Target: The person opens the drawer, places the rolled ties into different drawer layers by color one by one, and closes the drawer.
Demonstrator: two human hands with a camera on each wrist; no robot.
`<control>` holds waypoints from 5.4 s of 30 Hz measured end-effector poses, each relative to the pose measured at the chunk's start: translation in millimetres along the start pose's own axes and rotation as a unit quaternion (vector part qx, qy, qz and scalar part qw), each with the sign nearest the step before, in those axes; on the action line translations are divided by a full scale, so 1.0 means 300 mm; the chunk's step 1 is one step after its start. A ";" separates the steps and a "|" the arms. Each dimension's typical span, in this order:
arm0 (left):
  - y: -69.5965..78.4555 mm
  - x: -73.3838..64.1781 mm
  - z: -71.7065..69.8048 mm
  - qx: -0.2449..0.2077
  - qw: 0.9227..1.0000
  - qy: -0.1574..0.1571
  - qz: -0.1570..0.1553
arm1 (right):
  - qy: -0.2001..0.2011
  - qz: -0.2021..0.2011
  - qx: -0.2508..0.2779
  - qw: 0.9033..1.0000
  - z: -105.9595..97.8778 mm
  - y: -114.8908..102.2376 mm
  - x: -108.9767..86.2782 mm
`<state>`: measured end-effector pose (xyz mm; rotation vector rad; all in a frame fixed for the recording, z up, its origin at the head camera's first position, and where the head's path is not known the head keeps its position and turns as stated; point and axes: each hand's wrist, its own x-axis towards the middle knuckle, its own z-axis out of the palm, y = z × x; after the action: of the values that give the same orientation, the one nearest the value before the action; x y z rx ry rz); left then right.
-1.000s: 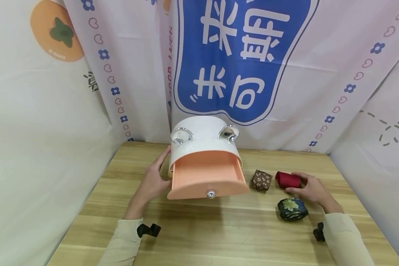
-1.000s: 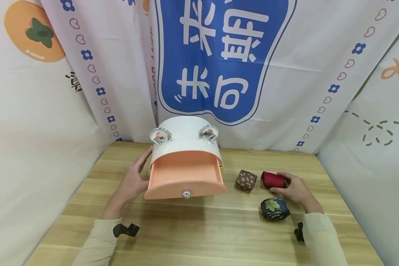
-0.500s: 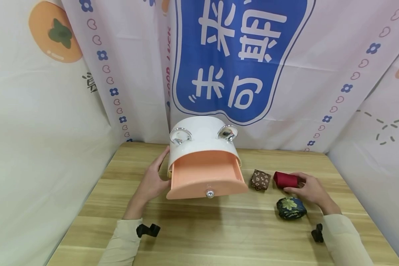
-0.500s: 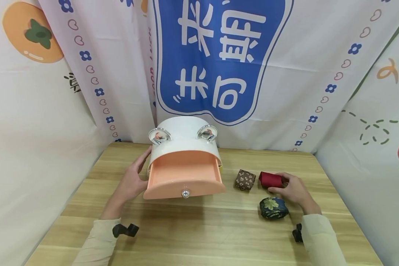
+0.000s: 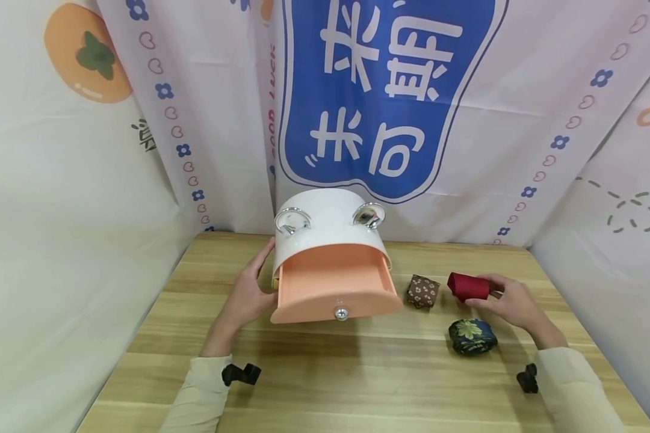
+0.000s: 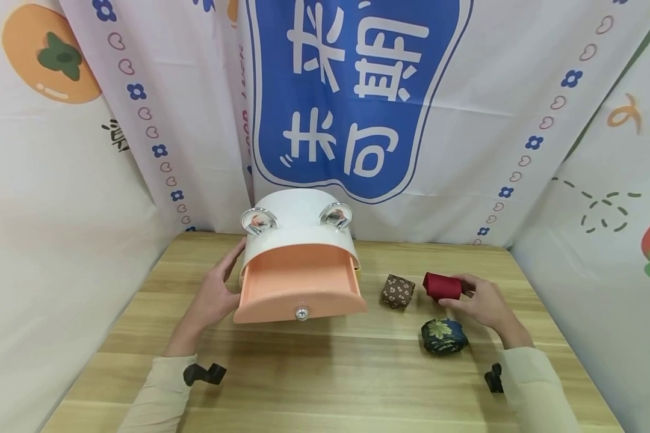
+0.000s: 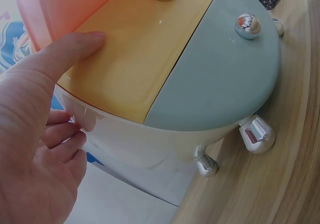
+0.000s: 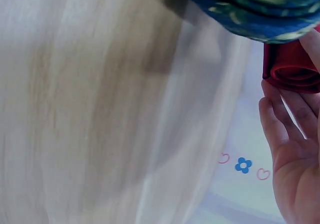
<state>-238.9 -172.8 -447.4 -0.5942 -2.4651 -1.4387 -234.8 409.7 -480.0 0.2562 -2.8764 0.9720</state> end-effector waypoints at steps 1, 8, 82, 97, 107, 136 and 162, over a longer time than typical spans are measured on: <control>-0.001 -0.001 0.000 -0.001 1.000 0.001 0.000 | 0.000 -0.003 -0.003 1.000 -0.004 -0.007 -0.002; 0.001 0.001 -0.001 -0.002 1.000 0.001 0.003 | 0.002 -0.004 -0.008 1.000 -0.033 -0.046 -0.020; 0.002 -0.006 -0.014 0.007 1.000 -0.004 -0.015 | -0.140 -0.119 0.076 0.980 -0.029 -0.918 0.083; 0.005 -0.005 -0.015 0.006 1.000 -0.003 -0.013 | -0.162 -0.144 0.108 0.970 0.061 -0.974 0.133; 0.005 -0.003 -0.013 0.012 1.000 0.000 -0.010 | -0.149 -0.157 0.091 0.972 0.118 -0.976 0.148; 0.000 -0.001 -0.017 0.010 1.000 0.004 -0.008 | -0.153 -0.191 0.038 0.969 0.154 -0.979 0.190; 0.006 -0.002 -0.016 0.006 1.000 0.002 -0.015 | -0.180 -0.212 0.014 0.960 -0.008 -0.978 0.130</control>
<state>-237.7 -176.3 -443.9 -0.5531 -2.4886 -1.4341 -217.6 176.4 -298.6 1.1066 -2.9098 0.9604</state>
